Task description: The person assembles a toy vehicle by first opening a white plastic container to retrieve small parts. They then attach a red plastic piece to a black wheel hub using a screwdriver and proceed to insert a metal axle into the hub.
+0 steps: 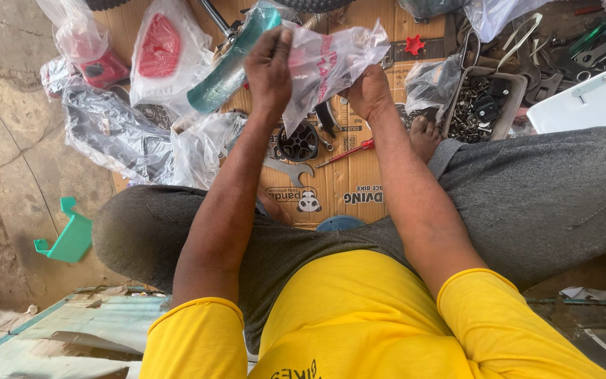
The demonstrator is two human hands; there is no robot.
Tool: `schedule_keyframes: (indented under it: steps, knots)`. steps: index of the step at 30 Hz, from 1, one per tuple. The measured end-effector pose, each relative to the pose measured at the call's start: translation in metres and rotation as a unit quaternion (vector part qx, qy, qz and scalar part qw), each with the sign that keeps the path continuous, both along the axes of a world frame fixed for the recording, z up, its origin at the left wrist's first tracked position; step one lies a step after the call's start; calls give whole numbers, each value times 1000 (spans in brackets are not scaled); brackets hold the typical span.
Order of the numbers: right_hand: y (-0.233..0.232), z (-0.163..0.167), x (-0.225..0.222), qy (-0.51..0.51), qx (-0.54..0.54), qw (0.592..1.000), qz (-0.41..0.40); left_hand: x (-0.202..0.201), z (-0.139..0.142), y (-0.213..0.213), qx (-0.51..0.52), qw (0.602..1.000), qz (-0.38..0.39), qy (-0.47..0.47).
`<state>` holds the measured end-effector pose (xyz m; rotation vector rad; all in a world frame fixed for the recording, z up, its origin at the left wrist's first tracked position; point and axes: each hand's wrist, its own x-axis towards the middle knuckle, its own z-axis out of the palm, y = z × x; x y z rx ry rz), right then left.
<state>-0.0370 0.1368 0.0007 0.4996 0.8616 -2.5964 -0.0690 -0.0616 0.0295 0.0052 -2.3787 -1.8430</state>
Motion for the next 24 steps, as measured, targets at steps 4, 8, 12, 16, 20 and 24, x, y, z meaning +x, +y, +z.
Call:
schedule_keyframes:
  steps: [4, 8, 12, 16, 20, 24]
  knots:
    - [2, 9, -2, 82, -120, 989, -1, -6, 12, -17, -219, 975, 16, 20]
    - [0, 19, -1, 122, -92, 988, 37, -2, 27, -20, -296, 953, -69, -10]
    - [-6, 27, 5, 102, -81, 991, 40, 8, 30, -9, -268, 945, -152, -107]
    - [-7, 22, 6, 46, -93, 994, 37, 17, 24, 0, -215, 944, -170, -184]
    - [-7, 13, 6, 34, -122, 990, 55, 19, 17, 2, -186, 965, -145, -117]
    - [-10, 15, 10, 29, -23, 999, 31, 18, 12, 3, -182, 964, -132, -143]
